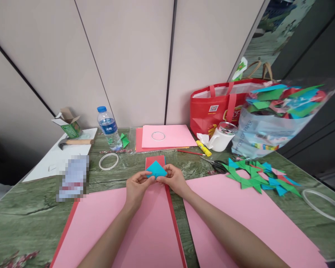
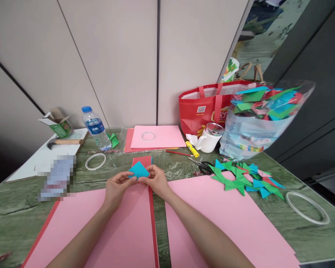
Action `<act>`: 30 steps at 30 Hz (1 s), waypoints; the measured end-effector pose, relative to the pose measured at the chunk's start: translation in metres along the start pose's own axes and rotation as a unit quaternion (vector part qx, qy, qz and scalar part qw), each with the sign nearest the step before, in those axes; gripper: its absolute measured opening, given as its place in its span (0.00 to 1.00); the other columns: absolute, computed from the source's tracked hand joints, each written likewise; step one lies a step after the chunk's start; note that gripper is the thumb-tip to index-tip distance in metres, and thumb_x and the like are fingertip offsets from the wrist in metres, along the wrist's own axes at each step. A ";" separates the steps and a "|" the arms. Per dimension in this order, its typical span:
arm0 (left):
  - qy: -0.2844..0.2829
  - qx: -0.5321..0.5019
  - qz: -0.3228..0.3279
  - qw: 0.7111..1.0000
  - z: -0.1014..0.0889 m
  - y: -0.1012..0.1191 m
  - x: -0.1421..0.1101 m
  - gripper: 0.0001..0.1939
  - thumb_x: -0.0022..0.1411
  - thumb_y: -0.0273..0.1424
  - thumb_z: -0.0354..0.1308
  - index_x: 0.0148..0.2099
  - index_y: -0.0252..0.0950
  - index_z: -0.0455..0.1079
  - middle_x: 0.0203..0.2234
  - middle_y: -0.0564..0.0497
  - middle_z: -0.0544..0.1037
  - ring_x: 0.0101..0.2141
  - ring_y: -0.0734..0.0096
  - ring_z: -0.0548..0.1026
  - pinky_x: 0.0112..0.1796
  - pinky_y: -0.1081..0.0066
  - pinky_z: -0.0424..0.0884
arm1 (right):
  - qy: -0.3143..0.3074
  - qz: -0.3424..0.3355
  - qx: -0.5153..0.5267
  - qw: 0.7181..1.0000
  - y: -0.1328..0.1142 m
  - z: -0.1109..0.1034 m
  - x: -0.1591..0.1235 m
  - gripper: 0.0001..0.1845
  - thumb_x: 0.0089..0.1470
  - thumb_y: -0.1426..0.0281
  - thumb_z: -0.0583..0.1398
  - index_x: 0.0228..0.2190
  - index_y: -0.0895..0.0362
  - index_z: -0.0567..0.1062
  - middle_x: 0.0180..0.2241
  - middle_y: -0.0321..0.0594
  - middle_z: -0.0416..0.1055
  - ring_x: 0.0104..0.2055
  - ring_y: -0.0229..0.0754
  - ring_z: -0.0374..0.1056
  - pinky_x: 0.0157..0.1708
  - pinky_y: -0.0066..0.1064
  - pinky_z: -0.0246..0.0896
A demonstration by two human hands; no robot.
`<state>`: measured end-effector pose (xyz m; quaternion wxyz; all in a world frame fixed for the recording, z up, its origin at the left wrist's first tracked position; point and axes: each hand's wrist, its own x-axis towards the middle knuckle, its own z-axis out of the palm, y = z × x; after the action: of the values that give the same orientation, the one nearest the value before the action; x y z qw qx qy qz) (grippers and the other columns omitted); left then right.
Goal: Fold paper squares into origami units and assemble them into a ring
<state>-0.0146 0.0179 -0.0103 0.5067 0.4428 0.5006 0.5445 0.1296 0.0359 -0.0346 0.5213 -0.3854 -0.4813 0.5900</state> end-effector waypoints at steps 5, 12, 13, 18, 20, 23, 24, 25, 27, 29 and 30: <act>-0.020 0.018 0.012 1.000 -0.003 0.002 0.001 0.15 0.42 0.32 0.64 0.34 0.32 0.70 0.27 0.48 0.79 0.28 0.63 0.77 0.32 0.66 0.74 | -0.005 -0.014 0.006 1.000 0.000 0.001 0.000 0.22 0.34 0.66 0.66 0.33 0.55 0.64 0.23 0.32 0.70 0.23 0.36 0.68 0.25 0.29 0.65; -0.033 0.084 0.040 0.995 -0.005 0.003 0.005 0.15 0.44 0.32 0.62 0.37 0.33 0.71 0.24 0.52 0.77 0.27 0.68 0.76 0.31 0.70 0.73 | 0.030 -0.056 -0.004 0.998 0.002 -0.001 0.003 0.23 0.34 0.68 0.66 0.34 0.55 0.65 0.33 0.38 0.69 0.35 0.39 0.68 0.32 0.30 0.64; -0.035 0.085 0.041 0.995 -0.005 0.003 0.005 0.17 0.44 0.31 0.62 0.39 0.33 0.71 0.24 0.51 0.77 0.27 0.68 0.76 0.31 0.71 0.73 | 0.031 -0.058 -0.008 0.998 0.003 -0.001 0.003 0.22 0.34 0.68 0.66 0.34 0.55 0.65 0.32 0.38 0.69 0.35 0.39 0.68 0.32 0.29 0.64; -0.024 0.111 0.046 0.992 -0.008 0.001 0.006 0.19 0.44 0.30 0.62 0.42 0.34 0.70 0.28 0.50 0.78 0.27 0.69 0.76 0.30 0.72 0.72 | 0.007 -0.064 -0.044 0.997 0.000 -0.001 0.000 0.13 0.40 0.68 0.63 0.31 0.55 0.66 0.26 0.33 0.68 0.28 0.36 0.66 0.28 0.27 0.61; -0.023 0.116 0.039 0.992 -0.009 0.001 0.007 0.18 0.43 0.30 0.62 0.41 0.35 0.71 0.30 0.50 0.78 0.25 0.70 0.75 0.28 0.73 0.71 | 0.005 -0.072 -0.069 0.995 0.000 -0.002 0.000 0.08 0.42 0.68 0.62 0.27 0.56 0.68 0.24 0.33 0.68 0.25 0.35 0.64 0.27 0.27 0.60; -0.045 0.100 0.007 0.994 -0.010 0.002 0.008 0.18 0.42 0.29 0.63 0.40 0.34 0.71 0.27 0.50 0.78 0.25 0.70 0.75 0.27 0.73 0.71 | 0.000 -0.075 -0.087 0.993 0.001 -0.002 0.000 0.05 0.43 0.69 0.61 0.26 0.57 0.70 0.25 0.35 0.68 0.26 0.35 0.64 0.28 0.28 0.60; -0.053 0.088 -0.001 0.995 -0.010 0.002 0.008 0.18 0.42 0.29 0.63 0.39 0.34 0.71 0.26 0.50 0.78 0.26 0.69 0.76 0.28 0.73 0.71 | -0.005 -0.072 -0.081 0.994 0.002 -0.002 0.000 0.07 0.42 0.69 0.62 0.27 0.57 0.71 0.26 0.35 0.68 0.27 0.36 0.64 0.29 0.28 0.61; -0.058 0.075 -0.006 0.995 -0.010 0.003 0.008 0.18 0.41 0.28 0.64 0.38 0.33 0.71 0.26 0.50 0.78 0.27 0.68 0.76 0.30 0.72 0.72 | -0.011 -0.069 -0.073 0.995 0.003 -0.002 0.000 0.09 0.41 0.69 0.63 0.29 0.57 0.71 0.27 0.35 0.69 0.29 0.37 0.65 0.29 0.28 0.61; -0.058 0.055 -0.007 0.997 -0.009 0.003 0.008 0.17 0.40 0.28 0.64 0.37 0.33 0.72 0.27 0.49 0.79 0.29 0.66 0.76 0.33 0.70 0.72 | -0.022 -0.064 -0.065 0.996 0.005 -0.002 -0.001 0.15 0.37 0.70 0.65 0.32 0.56 0.70 0.30 0.36 0.69 0.31 0.38 0.66 0.29 0.28 0.62; -0.054 0.049 -0.008 0.997 -0.008 0.003 0.008 0.16 0.39 0.27 0.64 0.35 0.32 0.72 0.27 0.49 0.79 0.30 0.64 0.77 0.34 0.68 0.72 | -0.025 -0.065 -0.074 0.995 0.006 -0.001 -0.001 0.18 0.36 0.71 0.65 0.34 0.55 0.69 0.31 0.37 0.69 0.32 0.39 0.66 0.29 0.28 0.62; -0.053 0.052 -0.009 0.997 -0.007 0.003 0.007 0.15 0.40 0.27 0.64 0.35 0.32 0.72 0.27 0.49 0.79 0.30 0.64 0.77 0.34 0.68 0.73 | -0.022 -0.067 -0.081 0.994 0.006 0.000 -0.002 0.19 0.36 0.71 0.65 0.34 0.55 0.68 0.32 0.37 0.68 0.33 0.39 0.66 0.29 0.28 0.62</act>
<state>-0.0227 0.0245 -0.0086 0.5136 0.4923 0.5045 0.4892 0.1285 0.0341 -0.0407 0.5158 -0.3800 -0.5641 0.5209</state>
